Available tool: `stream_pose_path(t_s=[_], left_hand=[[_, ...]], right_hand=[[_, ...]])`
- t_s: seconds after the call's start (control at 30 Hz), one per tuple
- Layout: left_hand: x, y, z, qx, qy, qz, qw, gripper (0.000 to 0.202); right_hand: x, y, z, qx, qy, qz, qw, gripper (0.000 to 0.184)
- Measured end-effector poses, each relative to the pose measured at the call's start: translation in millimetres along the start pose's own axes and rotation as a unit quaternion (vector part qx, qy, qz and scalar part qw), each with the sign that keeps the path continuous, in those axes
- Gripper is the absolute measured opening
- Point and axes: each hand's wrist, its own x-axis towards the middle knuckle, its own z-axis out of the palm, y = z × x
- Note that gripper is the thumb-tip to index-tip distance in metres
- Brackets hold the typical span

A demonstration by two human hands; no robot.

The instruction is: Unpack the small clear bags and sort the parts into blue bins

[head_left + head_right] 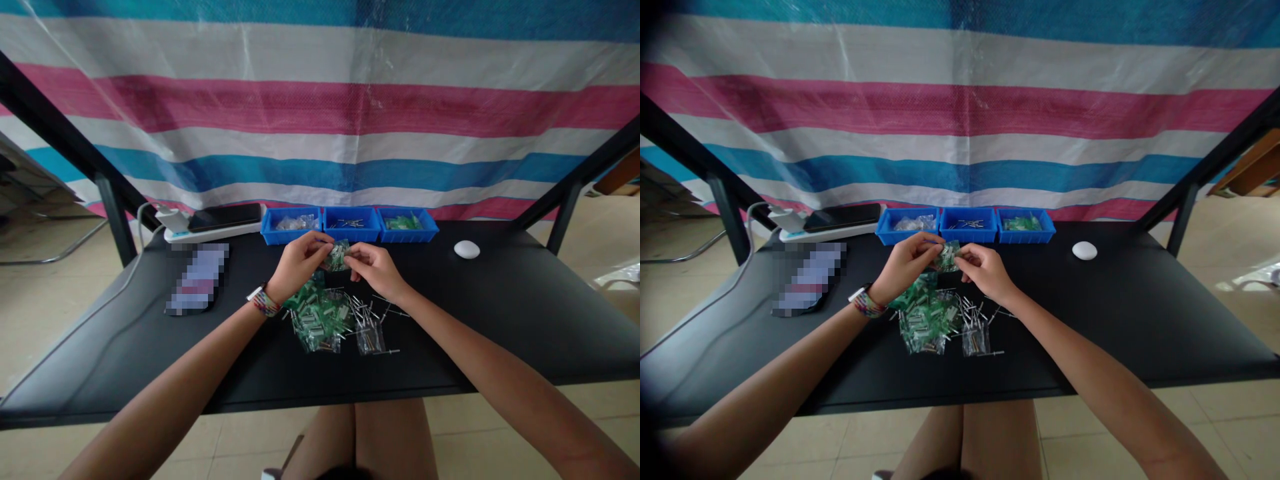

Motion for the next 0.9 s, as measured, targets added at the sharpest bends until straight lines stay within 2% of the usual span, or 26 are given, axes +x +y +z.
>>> stream_pose_path(t_s=[0.27,0.37,0.47,0.53,0.63,0.73,0.8,0.9], left_hand=[[0.7,0.8,-4.3,-0.076,0.013,-0.053,0.996,0.03],[1.4,1.8,-7.5,-0.112,-0.003,-0.111,0.987,0.04],[1.0,4.5,-7.1,-0.134,-0.037,-0.158,0.978,0.051],[0.5,6.7,-5.2,-0.144,-0.042,-0.162,0.975,0.046],[0.2,8.3,-3.0,-0.147,-0.028,-0.138,0.979,0.029],[0.6,7.6,-3.3,-0.14,0.0,-0.102,0.985,0.025],[0.8,6.9,-4.0,-0.126,0.011,-0.074,0.989,0.026],[0.4,6.7,-4.2,-0.088,0.019,-0.031,0.995,0.028]], right_hand=[[1.7,-1.9,-4.3,0.022,0.058,-0.015,0.998,0.034],[-2.5,-5.1,-4.8,-0.033,0.079,-0.077,0.993,0.029],[-8.5,-11.4,-3.2,-0.126,0.092,-0.169,0.973,0.019],[-11.8,-16.0,-1.7,-0.17,0.106,-0.208,0.957,0.016],[-14.3,-20.0,-0.4,-0.197,0.117,-0.228,0.946,0.017],[-14.3,-18.8,-1.1,-0.172,0.122,-0.2,0.957,0.027],[-13.2,-16.3,-2.4,-0.109,0.122,-0.149,0.975,0.037],[-10.0,-12.6,-3.8,0.007,0.105,-0.059,0.993,0.043]])
